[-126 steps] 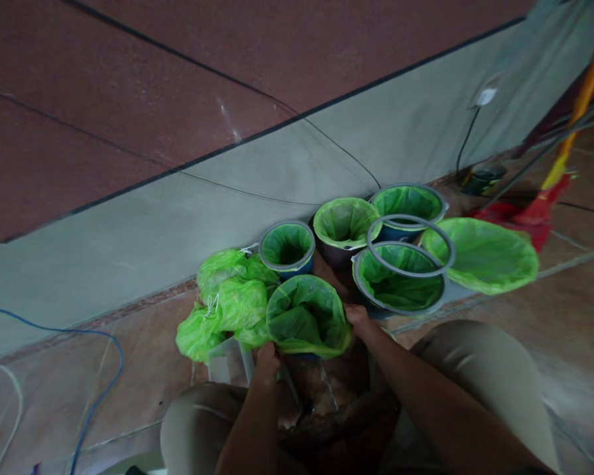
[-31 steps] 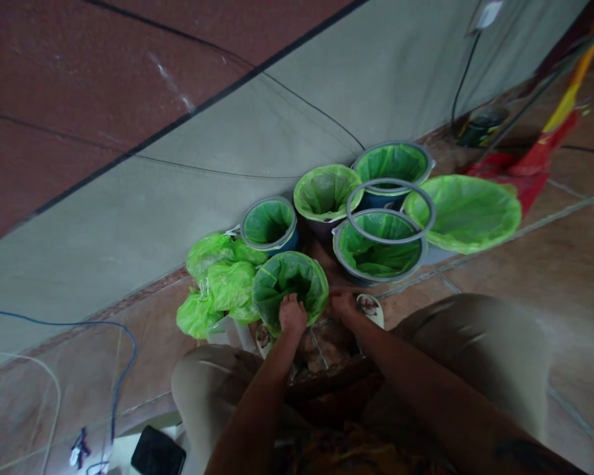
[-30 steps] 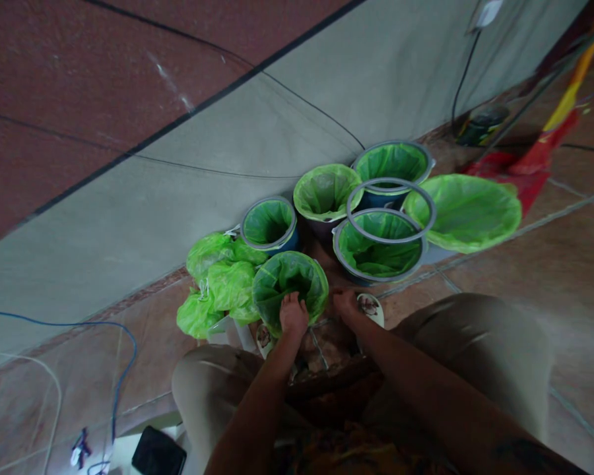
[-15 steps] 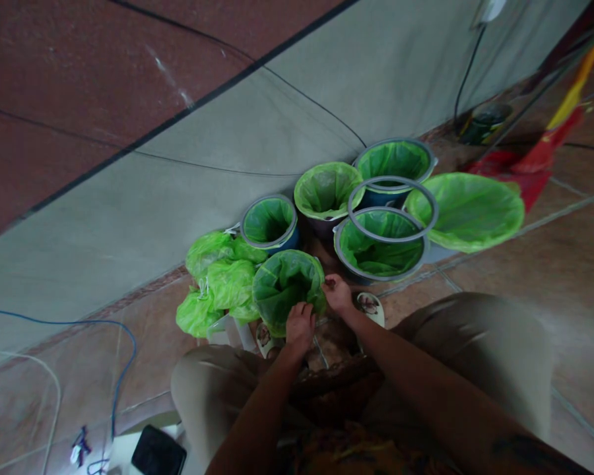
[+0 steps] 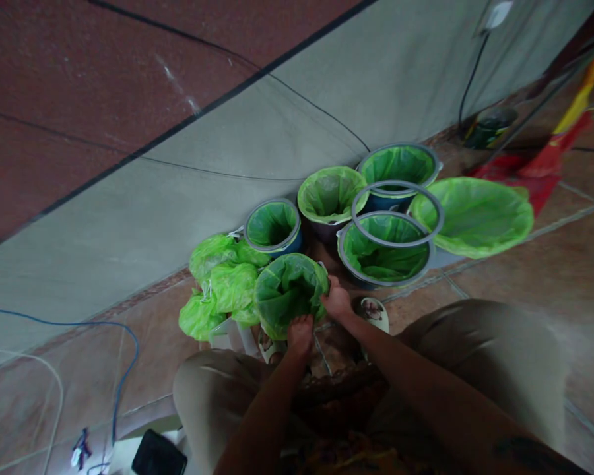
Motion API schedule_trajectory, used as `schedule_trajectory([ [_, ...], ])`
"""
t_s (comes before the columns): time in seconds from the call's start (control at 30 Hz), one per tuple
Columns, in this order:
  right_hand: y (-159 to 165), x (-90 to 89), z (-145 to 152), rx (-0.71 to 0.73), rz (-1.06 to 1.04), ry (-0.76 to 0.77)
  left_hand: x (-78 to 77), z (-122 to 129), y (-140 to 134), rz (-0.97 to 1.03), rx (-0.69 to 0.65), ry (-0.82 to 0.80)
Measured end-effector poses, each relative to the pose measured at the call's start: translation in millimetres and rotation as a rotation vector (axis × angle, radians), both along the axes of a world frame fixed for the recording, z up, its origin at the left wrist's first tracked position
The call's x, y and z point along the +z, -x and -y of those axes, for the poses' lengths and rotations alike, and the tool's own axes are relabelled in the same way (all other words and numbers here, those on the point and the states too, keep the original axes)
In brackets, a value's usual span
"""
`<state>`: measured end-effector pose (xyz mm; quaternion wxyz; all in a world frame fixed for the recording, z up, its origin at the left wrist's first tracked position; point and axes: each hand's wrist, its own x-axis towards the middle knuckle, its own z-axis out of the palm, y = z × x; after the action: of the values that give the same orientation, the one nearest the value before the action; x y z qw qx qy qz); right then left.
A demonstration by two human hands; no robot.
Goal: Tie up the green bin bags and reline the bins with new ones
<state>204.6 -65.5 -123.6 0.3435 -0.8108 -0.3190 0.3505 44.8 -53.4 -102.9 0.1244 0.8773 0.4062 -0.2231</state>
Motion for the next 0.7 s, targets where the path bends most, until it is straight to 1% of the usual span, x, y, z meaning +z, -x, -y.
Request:
schedule_trajectory([
  [0.07,8.2,4.9,5.2,-0.011,-0.004,0.016,4.7,-5.5,5.5,-0.014,-0.02,-0.022],
  [0.13,17.7,10.9,10.9,-0.02,-0.041,0.066,12.0,-12.1,13.3,-0.031,-0.031,-0.047],
  [0.2,25.4,17.2,15.9,-0.008,-0.077,0.12,21.7,-18.1,20.9,-0.059,-0.032,-0.058],
  [0.27,28.3,21.8,19.1,-0.004,-0.092,0.141,33.1,-22.6,25.0,-0.091,-0.009,-0.066],
  [0.3,27.4,22.7,19.7,-0.023,-0.096,0.147,38.9,-24.3,24.8,-0.104,0.013,-0.069],
  [0.37,21.0,20.9,18.4,-0.117,-0.099,0.161,49.3,-27.0,18.9,-0.094,0.08,-0.053],
  [0.43,10.1,14.5,13.9,-0.226,-0.096,0.142,55.7,-30.2,5.1,-0.008,0.163,-0.004],
  [0.5,-1.9,5.1,7.0,-0.299,-0.078,0.073,55.5,-34.5,-14.6,0.143,0.247,0.044],
  [0.53,-7.1,0.1,3.4,-0.322,-0.068,0.031,52.5,-37.1,-25.4,0.222,0.286,0.062],
  [0.6,-14.2,-9.3,-3.1,-0.36,-0.059,-0.036,41.8,-42.2,-45.6,0.343,0.357,0.103],
  [0.7,-14.8,-20.0,-7.8,-0.399,-0.084,-0.117,19.6,-47.9,-65.4,0.404,0.493,0.165],
])
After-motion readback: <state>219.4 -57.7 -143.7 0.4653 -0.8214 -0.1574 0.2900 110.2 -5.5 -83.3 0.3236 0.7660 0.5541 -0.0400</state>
